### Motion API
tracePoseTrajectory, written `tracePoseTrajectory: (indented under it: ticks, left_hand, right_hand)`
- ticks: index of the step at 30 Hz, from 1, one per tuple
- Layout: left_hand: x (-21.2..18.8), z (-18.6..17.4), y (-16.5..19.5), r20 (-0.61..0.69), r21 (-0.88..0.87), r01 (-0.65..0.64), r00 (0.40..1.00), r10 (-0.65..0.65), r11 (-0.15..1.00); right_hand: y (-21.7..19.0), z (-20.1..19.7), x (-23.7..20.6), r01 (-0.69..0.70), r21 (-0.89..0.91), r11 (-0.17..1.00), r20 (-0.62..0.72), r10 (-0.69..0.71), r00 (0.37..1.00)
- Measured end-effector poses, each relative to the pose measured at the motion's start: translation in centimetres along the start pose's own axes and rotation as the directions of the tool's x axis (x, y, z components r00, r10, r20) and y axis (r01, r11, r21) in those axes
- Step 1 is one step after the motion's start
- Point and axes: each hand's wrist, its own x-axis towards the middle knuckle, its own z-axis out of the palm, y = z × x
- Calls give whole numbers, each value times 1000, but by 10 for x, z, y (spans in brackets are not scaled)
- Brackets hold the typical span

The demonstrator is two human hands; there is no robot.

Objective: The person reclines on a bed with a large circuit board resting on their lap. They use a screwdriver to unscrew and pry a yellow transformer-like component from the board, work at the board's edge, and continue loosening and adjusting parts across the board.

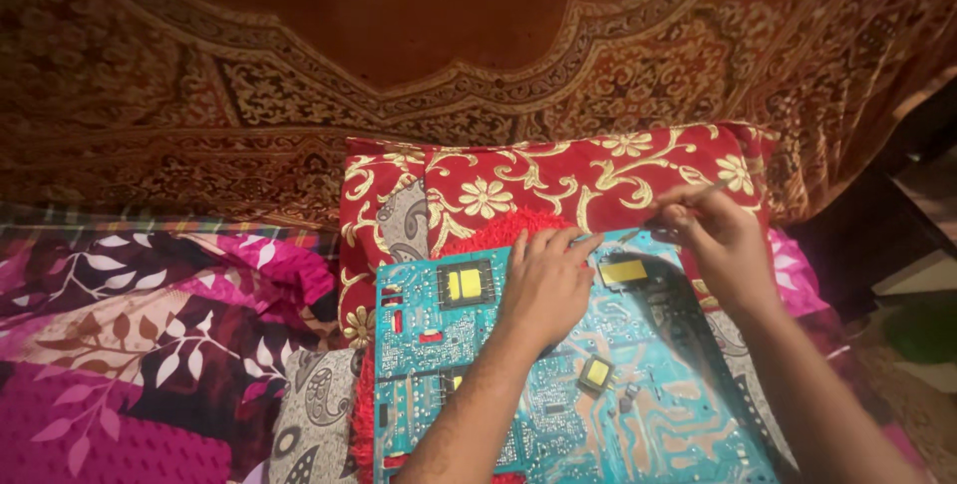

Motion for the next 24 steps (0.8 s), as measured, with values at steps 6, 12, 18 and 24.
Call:
tracePoseTrajectory:
  ticks: [6,12,18,24]
  left_hand:
    - [5,3,-2,20,1,14,1000,-14,1000]
    - [8,4,-4,27,-19,16,1000,-15,1000]
    - [8,3,-4,21,-23,13,1000,-13,1000]
    - [9,7,-5,22,-25,19,1000,-18,1000]
  right_hand:
    - [55,-14,8,-80,178,981,60,70,996]
    - [65,-12,2,-77,170,982,37,72,997]
    - [66,-10,6,-145,164,976,37,141,989]
    - [79,-18,21,-226,133,965,70,218,973]
